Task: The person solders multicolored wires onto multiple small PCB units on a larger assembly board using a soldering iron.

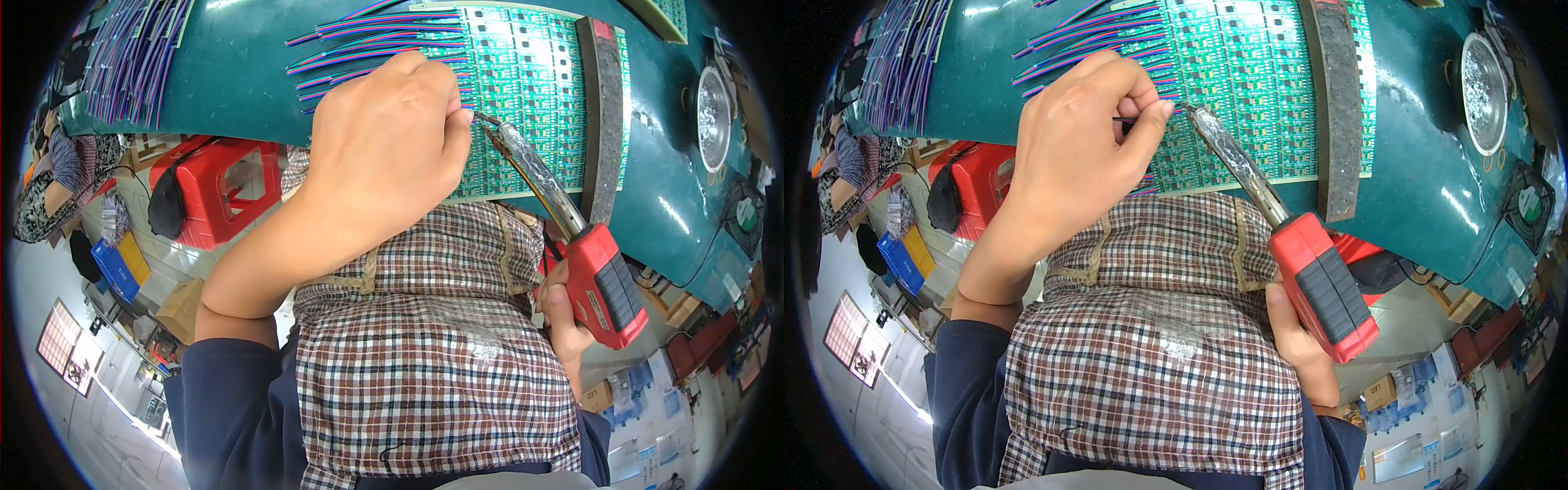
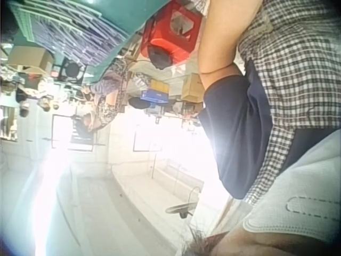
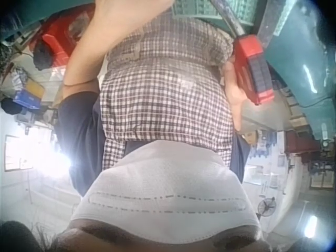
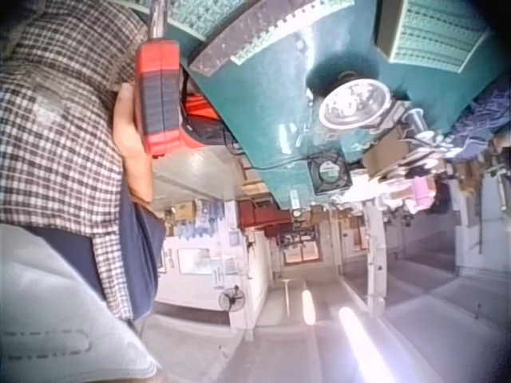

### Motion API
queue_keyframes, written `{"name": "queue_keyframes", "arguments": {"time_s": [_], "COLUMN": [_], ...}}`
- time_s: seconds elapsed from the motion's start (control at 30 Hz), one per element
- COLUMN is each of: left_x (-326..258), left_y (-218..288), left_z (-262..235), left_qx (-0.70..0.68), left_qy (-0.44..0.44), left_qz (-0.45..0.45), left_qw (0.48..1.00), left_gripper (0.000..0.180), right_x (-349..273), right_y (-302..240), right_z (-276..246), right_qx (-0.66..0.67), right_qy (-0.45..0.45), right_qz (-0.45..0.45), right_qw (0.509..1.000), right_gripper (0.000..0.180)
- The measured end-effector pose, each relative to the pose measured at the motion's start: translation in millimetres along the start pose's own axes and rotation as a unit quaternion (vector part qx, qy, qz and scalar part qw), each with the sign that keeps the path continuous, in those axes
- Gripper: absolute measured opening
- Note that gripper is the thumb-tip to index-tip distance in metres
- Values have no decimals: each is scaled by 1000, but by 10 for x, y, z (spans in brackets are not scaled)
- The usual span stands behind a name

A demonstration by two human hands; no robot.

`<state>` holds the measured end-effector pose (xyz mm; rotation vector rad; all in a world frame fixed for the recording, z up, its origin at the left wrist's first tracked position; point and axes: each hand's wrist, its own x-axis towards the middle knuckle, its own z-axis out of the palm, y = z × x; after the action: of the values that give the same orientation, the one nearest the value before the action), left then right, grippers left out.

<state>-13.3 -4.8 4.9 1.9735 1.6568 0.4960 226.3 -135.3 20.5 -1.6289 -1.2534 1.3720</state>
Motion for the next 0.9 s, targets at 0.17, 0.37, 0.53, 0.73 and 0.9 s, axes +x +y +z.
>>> {"name": "queue_keyframes", "arguments": {"time_s": [0.17,0.37,0.53,0.73,0.9], "left_x": [-3,-8,-11,-5,-8], "left_y": [2,9,5,9,2], "left_z": [9,21,32,24,27], "left_qx": [8,8,13,15,18], "left_qy": [7,11,16,15,17], "left_qz": [1,-2,2,3,4], "left_qw": [1000,1000,1000,1000,1000], "left_gripper": [18,18,18,17,17], "right_x": [10,-23,-49,-166,-180], "right_y": [-20,22,11,43,60], "right_z": [0,-55,-61,-173,-195], "right_qx": [1,-20,-22,15,-54], "right_qy": [9,-19,-10,-14,-7], "right_qz": [-11,-22,-3,64,53], "right_qw": [1000,999,1000,998,997], "right_gripper": [8,9,9,20,19]}}
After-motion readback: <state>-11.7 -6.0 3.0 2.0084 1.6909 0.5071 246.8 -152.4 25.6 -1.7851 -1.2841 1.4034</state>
